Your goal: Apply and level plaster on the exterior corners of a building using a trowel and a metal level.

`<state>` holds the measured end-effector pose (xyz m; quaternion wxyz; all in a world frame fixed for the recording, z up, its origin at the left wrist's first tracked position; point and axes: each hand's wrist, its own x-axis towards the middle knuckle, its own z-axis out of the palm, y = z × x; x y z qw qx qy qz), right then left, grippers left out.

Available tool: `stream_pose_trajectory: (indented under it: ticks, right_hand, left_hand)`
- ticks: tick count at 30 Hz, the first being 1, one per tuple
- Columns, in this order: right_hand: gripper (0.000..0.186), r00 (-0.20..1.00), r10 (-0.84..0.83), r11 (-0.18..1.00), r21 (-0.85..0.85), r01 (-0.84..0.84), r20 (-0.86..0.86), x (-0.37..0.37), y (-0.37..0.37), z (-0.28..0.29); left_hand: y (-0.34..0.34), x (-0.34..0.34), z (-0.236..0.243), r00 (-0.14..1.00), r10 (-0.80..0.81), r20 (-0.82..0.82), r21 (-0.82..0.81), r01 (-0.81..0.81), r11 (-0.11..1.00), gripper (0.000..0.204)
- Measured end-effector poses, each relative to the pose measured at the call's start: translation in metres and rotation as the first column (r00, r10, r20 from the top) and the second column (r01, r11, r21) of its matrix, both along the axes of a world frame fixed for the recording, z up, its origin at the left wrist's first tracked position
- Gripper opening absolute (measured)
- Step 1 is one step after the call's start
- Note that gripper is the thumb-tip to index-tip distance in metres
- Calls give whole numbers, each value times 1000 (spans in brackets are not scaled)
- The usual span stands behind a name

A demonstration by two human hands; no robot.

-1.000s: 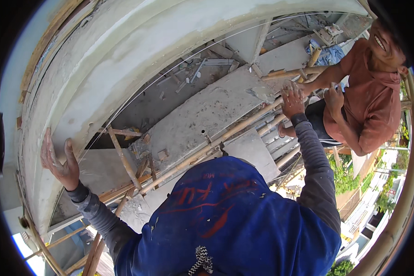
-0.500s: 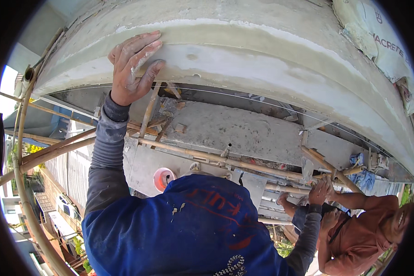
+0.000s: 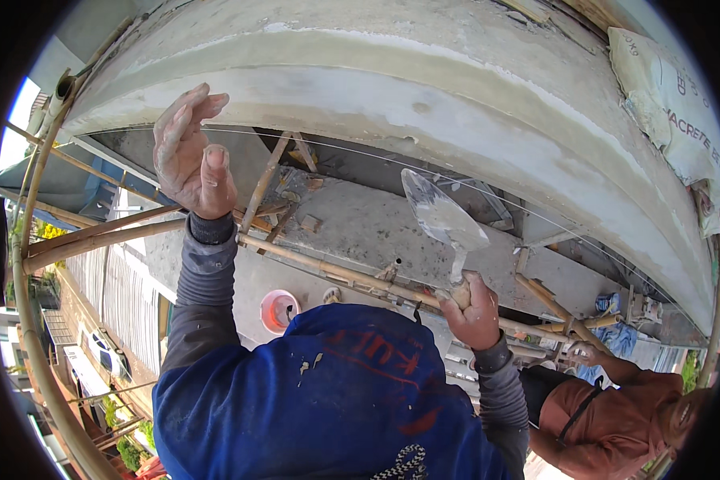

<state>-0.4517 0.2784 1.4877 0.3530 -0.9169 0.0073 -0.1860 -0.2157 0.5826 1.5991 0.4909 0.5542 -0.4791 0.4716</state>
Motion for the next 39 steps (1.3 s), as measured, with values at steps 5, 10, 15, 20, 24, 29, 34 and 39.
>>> stream_pose_trajectory:
  ticks: [5,10,15,20,24,29,34,39]
  right_hand:
    - [26,998,-62,981,186,59,11,36,39,-23]
    - [28,994,-93,983,161,83,56,65,49,-37]
    - [26,990,-89,992,94,80,105,93,61,-39]
    - [25,991,-60,992,114,46,118,100,73,-32]
    - [24,974,-162,983,109,146,159,83,64,-36]
    - [23,976,-195,975,131,181,96,76,54,-51]
    - [23,969,-158,987,5,160,189,96,68,-44]
    - [25,981,-94,994,71,83,167,118,90,-27]
  left_hand:
    - [66,-23,-106,895,256,-365,152,-214,965,37]
    - [125,-71,-250,494,619,-610,604,-215,767,33]
    - [156,-137,-344,213,653,-727,682,120,721,33]
    - [170,-146,-374,207,644,-736,676,188,712,34]
    - [175,-122,-355,96,598,-796,604,50,795,34]
    - [146,-33,-256,105,19,-994,5,-138,990,38]
    - [90,47,-149,275,-505,-818,-512,51,857,59]
    - [51,59,-150,250,-552,-796,-554,66,830,55]
